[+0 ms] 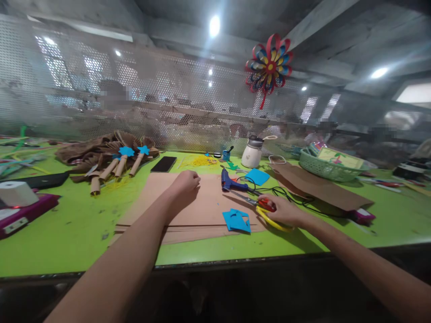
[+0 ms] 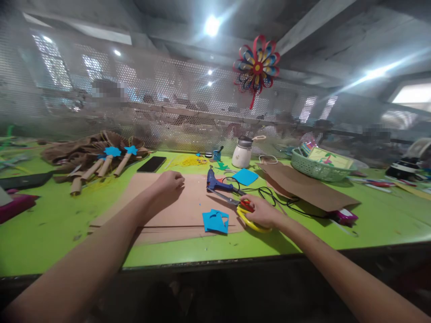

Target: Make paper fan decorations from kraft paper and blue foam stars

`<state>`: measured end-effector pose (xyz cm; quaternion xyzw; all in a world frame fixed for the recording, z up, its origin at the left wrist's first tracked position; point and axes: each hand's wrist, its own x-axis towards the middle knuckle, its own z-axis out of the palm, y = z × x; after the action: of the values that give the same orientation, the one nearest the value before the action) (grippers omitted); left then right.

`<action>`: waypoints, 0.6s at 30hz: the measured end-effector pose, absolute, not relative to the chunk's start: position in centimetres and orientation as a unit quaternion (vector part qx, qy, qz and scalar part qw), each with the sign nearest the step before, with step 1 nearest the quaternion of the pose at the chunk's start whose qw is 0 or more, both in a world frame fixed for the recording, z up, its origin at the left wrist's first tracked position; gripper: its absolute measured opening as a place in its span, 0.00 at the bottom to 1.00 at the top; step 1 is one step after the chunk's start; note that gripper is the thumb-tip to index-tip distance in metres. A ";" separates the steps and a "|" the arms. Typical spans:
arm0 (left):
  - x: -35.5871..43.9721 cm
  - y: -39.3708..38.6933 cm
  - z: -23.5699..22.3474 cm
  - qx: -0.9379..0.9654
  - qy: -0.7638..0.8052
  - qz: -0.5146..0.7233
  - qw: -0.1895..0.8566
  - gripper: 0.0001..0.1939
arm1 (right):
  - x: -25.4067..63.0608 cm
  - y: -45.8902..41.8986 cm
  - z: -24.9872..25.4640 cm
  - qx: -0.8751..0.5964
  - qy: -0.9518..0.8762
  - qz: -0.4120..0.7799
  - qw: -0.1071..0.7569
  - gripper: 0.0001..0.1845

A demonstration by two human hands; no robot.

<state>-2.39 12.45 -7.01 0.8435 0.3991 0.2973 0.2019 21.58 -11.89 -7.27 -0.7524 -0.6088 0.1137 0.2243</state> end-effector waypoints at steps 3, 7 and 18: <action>-2.4 12.8 -7.1 0.871 0.372 0.261 0.184 0.07 | 23.7 -12.4 -7.7 -0.767 -0.608 0.070 0.193 0.22; -2.5 13.2 -7.3 0.887 0.357 0.244 0.164 0.08 | 22.3 -12.9 -6.4 -0.750 -0.639 -0.031 0.169 0.18; -2.5 12.8 -8.0 0.884 0.366 0.244 0.157 0.08 | 14.7 -13.0 -8.1 -0.617 -0.761 -0.048 0.195 0.14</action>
<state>-2.49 12.83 -8.00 0.8842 0.3663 0.2439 0.1565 14.65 -13.01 -8.07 -0.6173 -0.7607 -0.0481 0.1948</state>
